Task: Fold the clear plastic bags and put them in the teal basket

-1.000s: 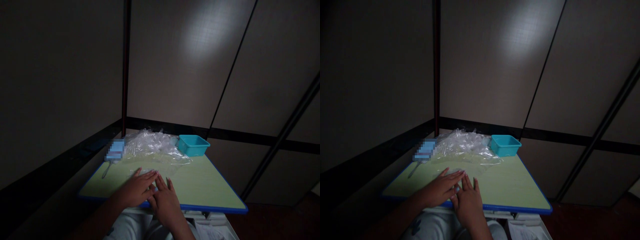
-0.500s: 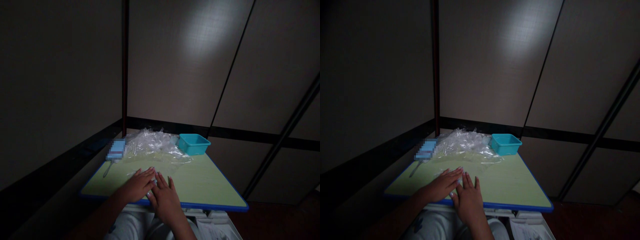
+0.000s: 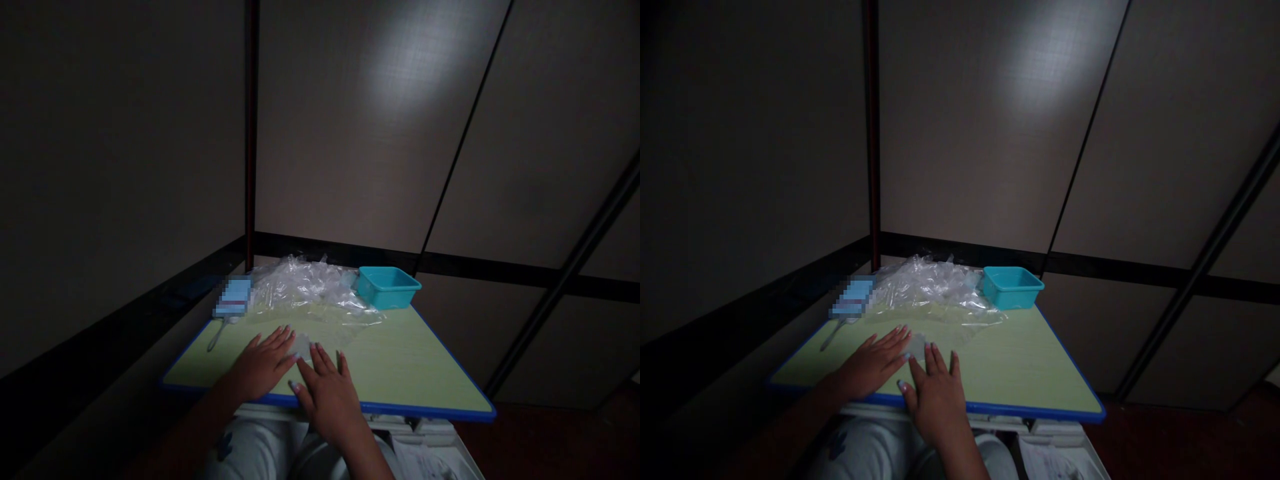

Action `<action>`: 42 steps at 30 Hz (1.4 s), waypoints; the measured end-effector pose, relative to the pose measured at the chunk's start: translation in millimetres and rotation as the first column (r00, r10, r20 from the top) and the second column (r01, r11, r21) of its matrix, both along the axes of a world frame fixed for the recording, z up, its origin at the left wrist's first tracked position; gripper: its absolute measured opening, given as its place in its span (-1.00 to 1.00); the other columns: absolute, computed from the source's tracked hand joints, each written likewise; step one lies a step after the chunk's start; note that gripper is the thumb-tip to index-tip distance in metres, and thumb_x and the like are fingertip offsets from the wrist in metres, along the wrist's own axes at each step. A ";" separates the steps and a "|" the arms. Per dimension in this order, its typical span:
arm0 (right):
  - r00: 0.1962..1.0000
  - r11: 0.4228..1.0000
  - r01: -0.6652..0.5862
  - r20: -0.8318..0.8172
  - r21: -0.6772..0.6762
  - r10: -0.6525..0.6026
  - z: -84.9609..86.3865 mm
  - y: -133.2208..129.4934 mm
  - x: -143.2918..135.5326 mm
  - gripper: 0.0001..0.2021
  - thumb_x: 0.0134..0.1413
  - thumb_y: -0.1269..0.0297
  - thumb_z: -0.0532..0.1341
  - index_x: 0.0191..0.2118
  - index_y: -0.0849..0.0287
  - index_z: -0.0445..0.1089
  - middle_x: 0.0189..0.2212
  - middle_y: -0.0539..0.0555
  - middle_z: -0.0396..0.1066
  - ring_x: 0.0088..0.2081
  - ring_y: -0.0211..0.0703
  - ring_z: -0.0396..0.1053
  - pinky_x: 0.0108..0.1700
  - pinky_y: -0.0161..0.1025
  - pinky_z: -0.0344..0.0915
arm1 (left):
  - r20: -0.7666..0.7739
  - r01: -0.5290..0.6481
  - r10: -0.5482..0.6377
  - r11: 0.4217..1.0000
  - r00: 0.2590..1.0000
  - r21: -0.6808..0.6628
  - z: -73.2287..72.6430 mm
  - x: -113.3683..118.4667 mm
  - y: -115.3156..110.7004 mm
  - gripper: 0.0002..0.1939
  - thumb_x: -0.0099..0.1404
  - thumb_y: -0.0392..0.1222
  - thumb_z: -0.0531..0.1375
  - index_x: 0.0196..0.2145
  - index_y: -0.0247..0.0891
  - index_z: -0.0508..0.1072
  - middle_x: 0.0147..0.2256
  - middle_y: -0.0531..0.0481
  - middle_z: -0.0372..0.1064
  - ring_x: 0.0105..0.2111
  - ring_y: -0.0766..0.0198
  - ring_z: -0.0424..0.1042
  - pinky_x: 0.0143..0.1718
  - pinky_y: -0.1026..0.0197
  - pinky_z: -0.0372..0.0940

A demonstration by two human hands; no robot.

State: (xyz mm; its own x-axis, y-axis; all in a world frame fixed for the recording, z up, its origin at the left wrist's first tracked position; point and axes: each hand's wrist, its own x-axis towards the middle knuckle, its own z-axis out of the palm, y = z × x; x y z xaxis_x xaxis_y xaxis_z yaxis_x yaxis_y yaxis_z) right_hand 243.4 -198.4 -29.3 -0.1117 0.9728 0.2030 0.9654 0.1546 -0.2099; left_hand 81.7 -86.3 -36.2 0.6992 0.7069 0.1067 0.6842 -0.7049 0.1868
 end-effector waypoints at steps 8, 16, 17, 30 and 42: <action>1.000 1.000 -0.002 -0.007 -0.011 0.002 2.0 -0.5 -0.9 -0.50 0.20 -0.07 -0.21 0.22 -0.11 -0.05 0.24 0.09 -0.14 0.26 -0.06 -0.26 0.18 0.17 -0.44 | -0.033 -0.090 0.093 0.993 0.995 0.072 -8.4 -26.1 13.8 -0.49 0.34 -0.07 -0.21 0.23 -0.15 -0.07 0.25 -0.01 -0.24 0.23 0.20 -0.18 0.14 -0.10 -0.13; 0.995 0.998 0.044 -0.086 -0.037 -0.047 10.8 7.9 -3.3 -0.41 0.20 -0.08 -0.28 0.28 0.05 -0.31 0.26 0.03 -0.30 0.27 -0.12 -0.31 0.20 0.13 -0.43 | 0.019 -0.104 0.102 0.988 0.995 0.116 -10.1 -24.6 8.5 -0.45 0.33 0.02 -0.18 0.23 -0.19 -0.06 0.25 -0.04 -0.22 0.23 0.19 -0.18 0.14 -0.10 -0.13; 0.995 0.999 0.027 -0.090 -0.040 -0.031 13.2 11.4 -5.7 -0.42 0.21 -0.06 -0.29 0.28 0.06 -0.30 0.26 0.03 -0.29 0.26 -0.13 -0.30 0.21 0.12 -0.45 | 0.025 -0.106 0.104 0.987 0.994 0.116 -10.7 -24.5 8.5 -0.43 0.32 0.04 -0.17 0.23 -0.19 -0.06 0.25 -0.04 -0.22 0.23 0.18 -0.17 0.14 -0.10 -0.13; 0.999 0.997 -0.042 -0.029 -0.060 0.041 4.4 52.4 -22.3 -0.38 0.20 -0.06 -0.35 0.26 0.18 -0.15 0.25 0.17 -0.21 0.26 -0.12 -0.28 0.20 0.12 -0.47 | 0.036 -0.104 0.101 0.989 0.994 0.107 -14.1 -25.0 11.3 -0.41 0.29 0.04 -0.10 0.23 -0.15 -0.07 0.25 -0.05 -0.21 0.23 0.16 -0.18 0.16 -0.08 -0.17; 1.000 0.997 -0.025 -0.005 -0.079 0.024 4.4 50.8 -21.8 -0.36 0.17 -0.13 -0.31 0.27 0.09 -0.18 0.27 0.15 -0.34 0.27 0.00 -0.39 0.19 0.12 -0.38 | 0.054 -0.108 0.103 0.989 0.993 0.097 -13.2 -25.9 9.6 -0.41 0.28 -0.02 -0.07 0.23 -0.14 -0.08 0.25 -0.04 -0.23 0.24 0.16 -0.20 0.16 -0.08 -0.18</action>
